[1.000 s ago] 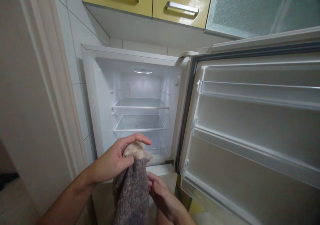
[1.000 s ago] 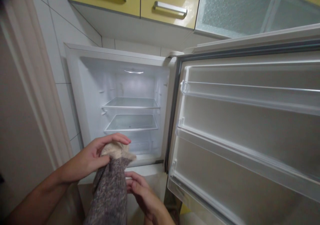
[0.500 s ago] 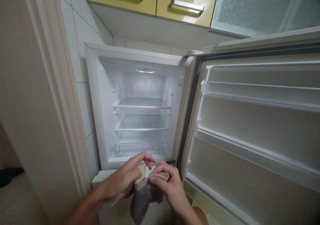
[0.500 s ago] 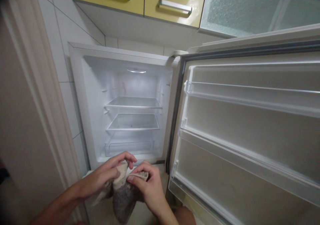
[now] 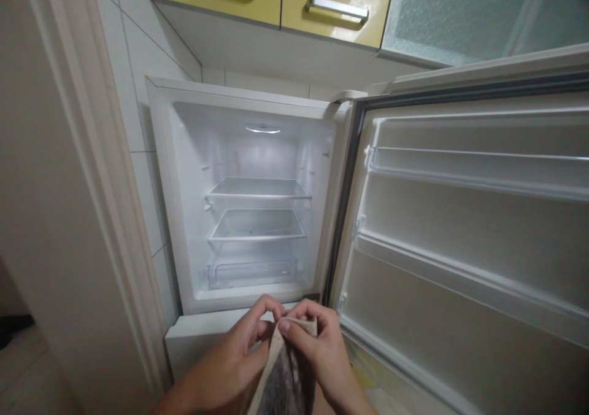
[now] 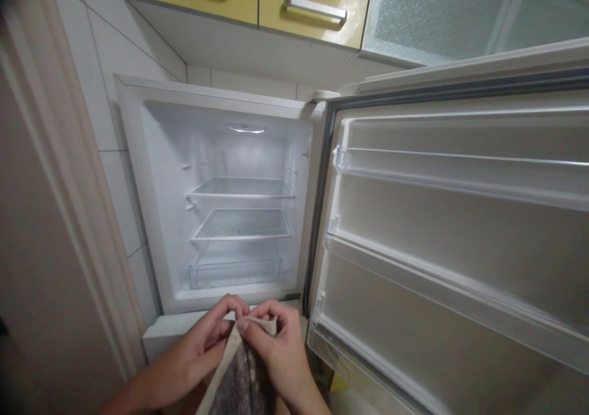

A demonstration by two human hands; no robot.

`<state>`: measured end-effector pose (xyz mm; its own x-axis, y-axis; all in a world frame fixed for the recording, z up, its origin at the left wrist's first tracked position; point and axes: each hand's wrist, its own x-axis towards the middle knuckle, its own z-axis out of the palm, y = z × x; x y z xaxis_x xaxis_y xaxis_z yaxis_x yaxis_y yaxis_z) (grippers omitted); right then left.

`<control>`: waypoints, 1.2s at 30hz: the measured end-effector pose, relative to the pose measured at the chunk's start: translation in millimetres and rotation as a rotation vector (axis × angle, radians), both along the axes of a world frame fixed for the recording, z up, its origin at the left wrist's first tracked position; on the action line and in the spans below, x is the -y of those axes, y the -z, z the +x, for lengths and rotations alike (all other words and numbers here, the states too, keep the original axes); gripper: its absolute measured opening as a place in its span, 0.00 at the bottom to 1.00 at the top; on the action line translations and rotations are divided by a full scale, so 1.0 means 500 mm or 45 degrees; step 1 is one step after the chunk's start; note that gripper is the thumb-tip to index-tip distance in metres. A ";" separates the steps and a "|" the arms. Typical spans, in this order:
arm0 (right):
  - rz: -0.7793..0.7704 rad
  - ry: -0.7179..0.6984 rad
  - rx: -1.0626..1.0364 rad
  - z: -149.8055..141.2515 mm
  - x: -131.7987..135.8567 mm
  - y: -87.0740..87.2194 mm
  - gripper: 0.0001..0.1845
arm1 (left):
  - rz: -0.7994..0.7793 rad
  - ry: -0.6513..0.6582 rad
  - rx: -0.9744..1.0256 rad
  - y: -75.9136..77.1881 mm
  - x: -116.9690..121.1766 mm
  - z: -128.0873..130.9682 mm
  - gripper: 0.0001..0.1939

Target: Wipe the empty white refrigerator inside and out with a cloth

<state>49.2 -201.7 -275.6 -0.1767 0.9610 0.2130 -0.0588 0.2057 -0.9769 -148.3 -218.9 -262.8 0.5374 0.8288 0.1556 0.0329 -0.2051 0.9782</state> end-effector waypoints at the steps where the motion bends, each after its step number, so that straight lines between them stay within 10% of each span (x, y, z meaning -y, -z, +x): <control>1: -0.025 0.026 0.003 0.001 -0.006 0.006 0.28 | 0.051 -0.034 0.003 0.005 0.004 0.002 0.20; 8: -0.084 -0.246 -0.436 -0.005 -0.023 0.080 0.30 | 0.314 -0.148 -0.032 0.018 0.017 0.012 0.12; 14: -0.430 -0.623 -0.605 -0.003 -0.025 0.120 0.35 | 0.434 0.049 -0.225 -0.046 0.044 -0.013 0.05; 30: -0.022 -1.003 -0.063 0.035 -0.027 0.011 0.30 | 0.590 0.002 -0.504 -0.107 0.085 -0.030 0.12; 36: 0.147 -0.860 0.014 0.056 -0.035 0.004 0.24 | 0.660 0.005 -0.485 -0.107 0.086 -0.045 0.15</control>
